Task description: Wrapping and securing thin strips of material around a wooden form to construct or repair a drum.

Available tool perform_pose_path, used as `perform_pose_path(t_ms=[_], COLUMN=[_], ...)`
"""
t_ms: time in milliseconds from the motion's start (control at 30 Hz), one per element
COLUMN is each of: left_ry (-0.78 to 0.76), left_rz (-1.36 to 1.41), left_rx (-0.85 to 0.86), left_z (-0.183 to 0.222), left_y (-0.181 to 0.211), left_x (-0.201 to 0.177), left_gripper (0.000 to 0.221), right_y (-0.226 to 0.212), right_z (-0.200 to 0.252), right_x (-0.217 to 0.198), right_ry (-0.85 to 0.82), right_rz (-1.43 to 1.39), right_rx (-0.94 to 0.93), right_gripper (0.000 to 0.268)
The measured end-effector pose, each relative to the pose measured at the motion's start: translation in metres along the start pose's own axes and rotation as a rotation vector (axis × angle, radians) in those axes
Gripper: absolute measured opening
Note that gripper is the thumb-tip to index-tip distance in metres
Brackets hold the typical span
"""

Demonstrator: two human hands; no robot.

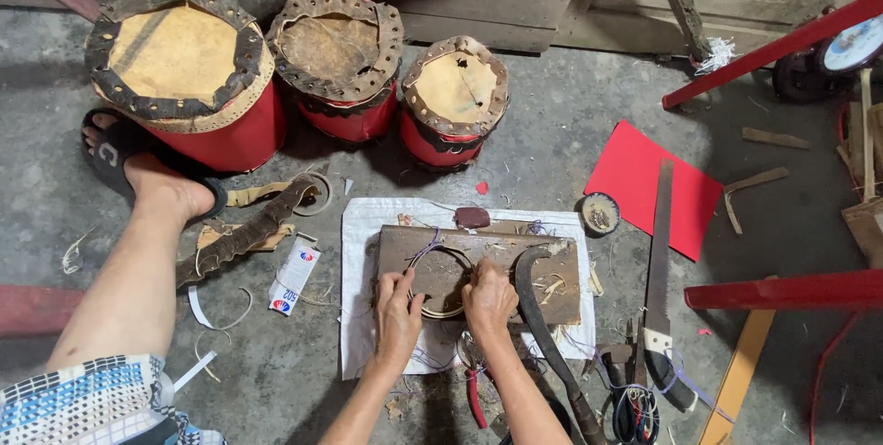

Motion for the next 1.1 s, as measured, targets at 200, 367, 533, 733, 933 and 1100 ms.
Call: perform_pose_path(t_ms=[200,367,533,733,933,1100], left_ry=[0.005,-0.054,-0.276,-0.243,-0.219,-0.128], left_rz=[-0.054,-0.114,0.502,0.026,-0.343,-0.449], left_rx=[0.19,0.217,-0.455,-0.035,0.102,0.169], left_z=[0.014,0.01,0.003,0.008,0.005,0.003], left_y=[-0.011,0.018,0.047,0.022,0.007,0.001], left_x=[0.012,-0.006,-0.026,-0.006,0.009,0.015], left_gripper=[0.111,0.142,0.042,0.096,0.109,0.114], right_y=[0.0,-0.002,-0.005,-0.007,0.004,0.004], right_z=[0.003,0.005,0.01,0.012,0.011,0.007], right_x=[0.005,0.007,0.012,0.011,0.022,0.028], right_ry=[0.039,0.043,0.134,0.159,0.26,0.312], right_rz=[0.025,0.071,-0.018,-0.067,-0.212,-0.187], right_rx=[0.013,0.048,-0.018,-0.063,-0.032,0.029], right_gripper=[0.025,0.023,0.048,0.037,0.016,0.014])
Point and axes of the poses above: each hand's wrist, its own z-axis away from the middle knuckle, its own x-axis out of the palm, y = z × x, the point moved 1 cm from there along -z, towards the middle knuckle, and after that the axes turned 11 degrees about -z, right-handed, at the moved point
